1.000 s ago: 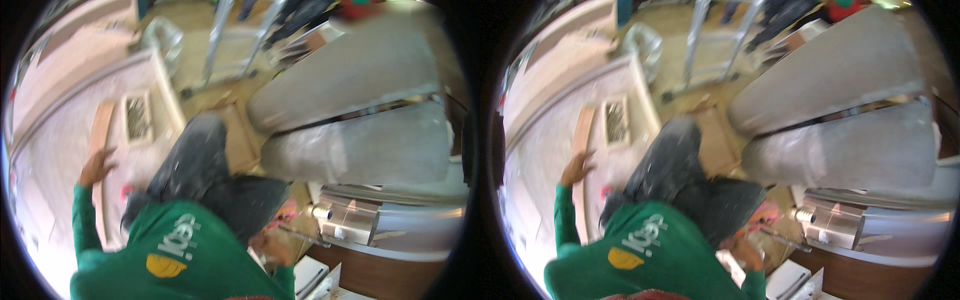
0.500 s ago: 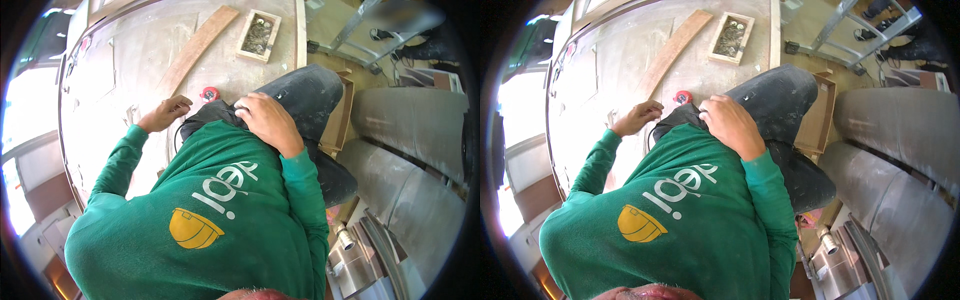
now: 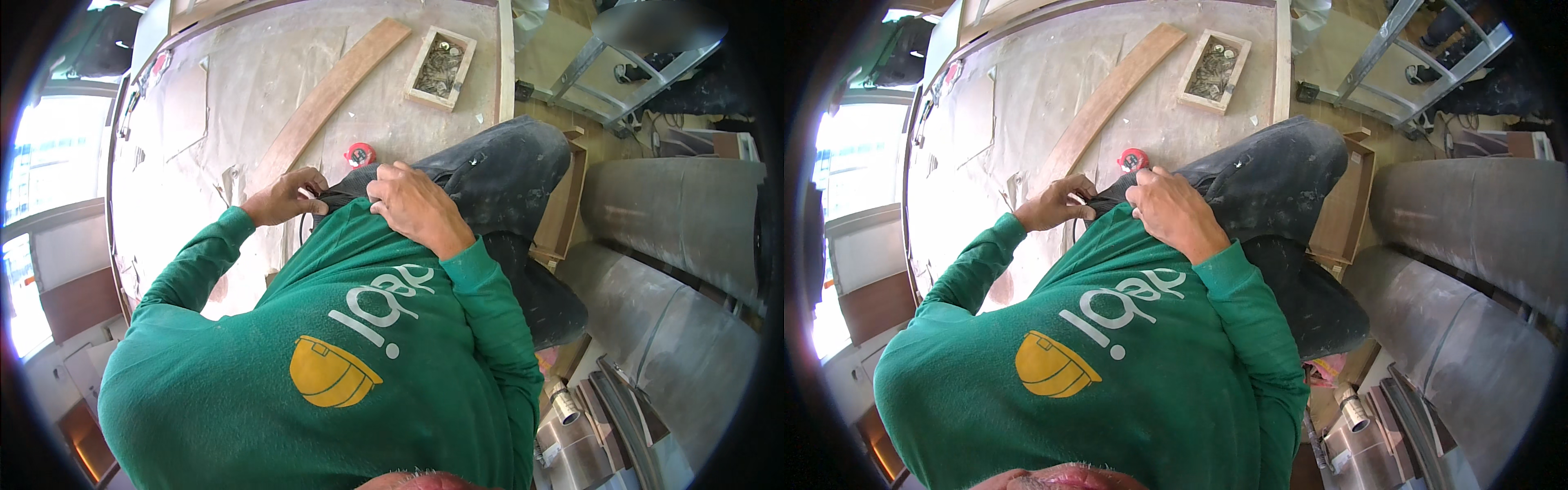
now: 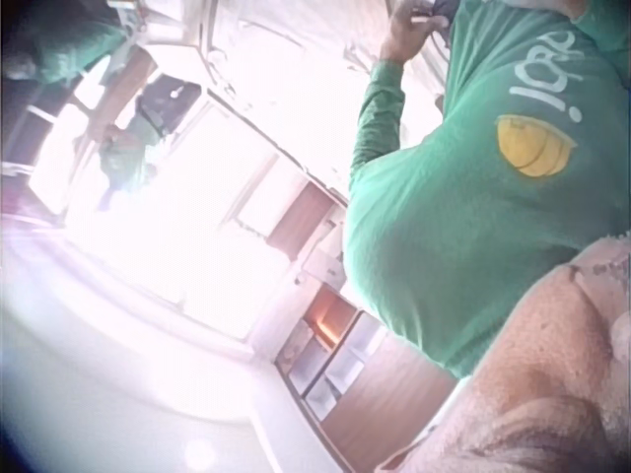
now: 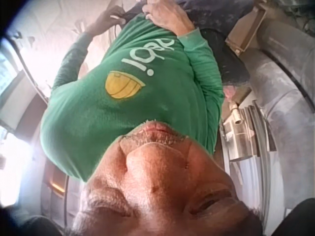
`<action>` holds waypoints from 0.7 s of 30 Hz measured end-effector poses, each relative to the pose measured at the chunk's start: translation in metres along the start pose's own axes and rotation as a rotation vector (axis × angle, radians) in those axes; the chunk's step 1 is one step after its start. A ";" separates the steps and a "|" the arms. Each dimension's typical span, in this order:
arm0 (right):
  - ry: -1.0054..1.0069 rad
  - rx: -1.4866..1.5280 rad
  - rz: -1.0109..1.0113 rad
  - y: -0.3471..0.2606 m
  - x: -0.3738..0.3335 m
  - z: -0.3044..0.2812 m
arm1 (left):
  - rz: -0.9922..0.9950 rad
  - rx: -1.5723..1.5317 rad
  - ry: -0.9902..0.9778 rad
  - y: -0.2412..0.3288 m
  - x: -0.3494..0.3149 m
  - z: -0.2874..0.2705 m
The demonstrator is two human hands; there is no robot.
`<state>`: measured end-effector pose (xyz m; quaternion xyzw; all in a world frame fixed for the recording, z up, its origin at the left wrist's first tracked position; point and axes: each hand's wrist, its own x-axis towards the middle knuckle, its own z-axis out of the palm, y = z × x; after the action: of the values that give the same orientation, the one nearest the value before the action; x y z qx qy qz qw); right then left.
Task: The person measures and marks wooden pieces with a tape measure and pencil, then uses a cordless drill to drive screws into the pieces to assemble them. The person also uses a square ruler to mark lines on a longer wooden plank.
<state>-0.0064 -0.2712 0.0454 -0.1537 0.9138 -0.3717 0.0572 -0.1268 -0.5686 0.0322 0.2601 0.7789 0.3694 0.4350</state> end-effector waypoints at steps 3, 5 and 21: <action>-0.076 0.262 -0.047 -0.008 -0.012 -0.019 | 0.102 0.300 0.042 0.017 -0.009 -0.001; -0.224 0.387 0.063 -0.010 -0.021 -0.032 | 0.196 0.399 0.094 0.018 -0.016 0.006; -0.174 0.321 0.027 -0.007 -0.006 -0.009 | 0.325 0.356 0.027 0.035 -0.019 0.021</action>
<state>-0.0012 -0.2680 0.0567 -0.1616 0.8364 -0.4972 0.1647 -0.0962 -0.5540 0.0620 0.4496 0.7854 0.2950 0.3066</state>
